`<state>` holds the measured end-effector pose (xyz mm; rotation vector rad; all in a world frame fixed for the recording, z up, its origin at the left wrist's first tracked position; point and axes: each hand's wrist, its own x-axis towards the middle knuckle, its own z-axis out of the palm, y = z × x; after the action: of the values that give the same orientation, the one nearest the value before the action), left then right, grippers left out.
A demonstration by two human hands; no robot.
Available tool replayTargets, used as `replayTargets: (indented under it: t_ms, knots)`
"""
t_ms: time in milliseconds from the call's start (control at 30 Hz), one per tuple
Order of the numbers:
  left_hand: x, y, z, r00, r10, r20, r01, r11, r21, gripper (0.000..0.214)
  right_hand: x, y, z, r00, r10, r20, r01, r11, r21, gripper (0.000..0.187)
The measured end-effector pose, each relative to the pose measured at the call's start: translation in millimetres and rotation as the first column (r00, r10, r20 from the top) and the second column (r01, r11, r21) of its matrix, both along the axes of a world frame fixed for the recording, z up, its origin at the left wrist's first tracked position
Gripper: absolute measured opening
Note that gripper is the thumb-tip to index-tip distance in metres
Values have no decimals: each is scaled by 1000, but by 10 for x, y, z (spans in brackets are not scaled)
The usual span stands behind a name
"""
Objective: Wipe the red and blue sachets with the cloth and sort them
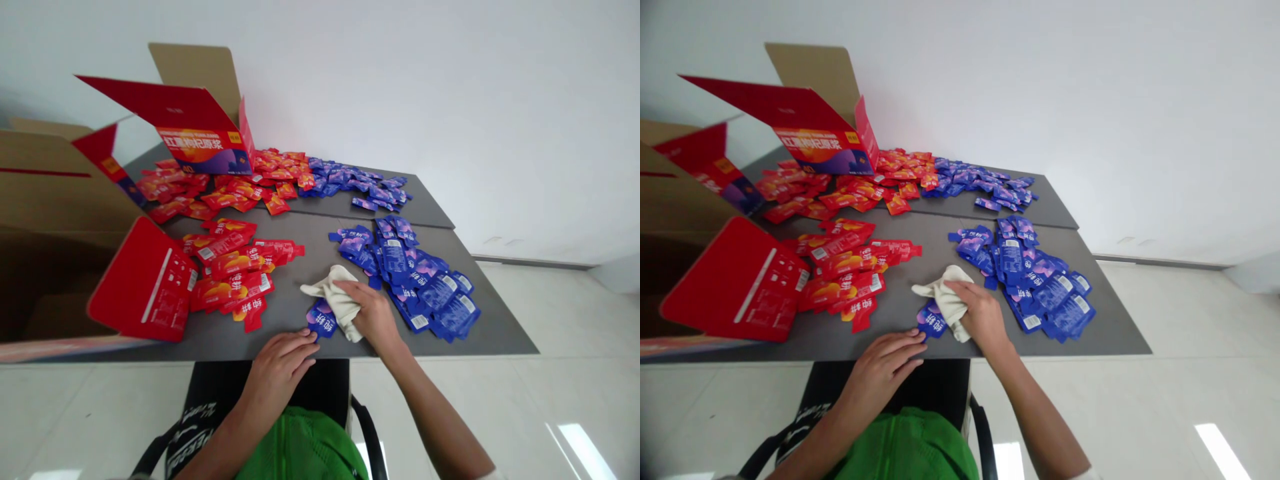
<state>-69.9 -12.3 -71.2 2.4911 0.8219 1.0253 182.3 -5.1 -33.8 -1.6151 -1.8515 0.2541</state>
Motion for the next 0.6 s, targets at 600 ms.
replayTargets:
  t_ms: [600]
  knots:
    - [-15, -17, -62, 1000, 3, -2, -3, 999, -39, 17, 108, -59, -29, 996, -74, -40, 77, 995, 69, 52]
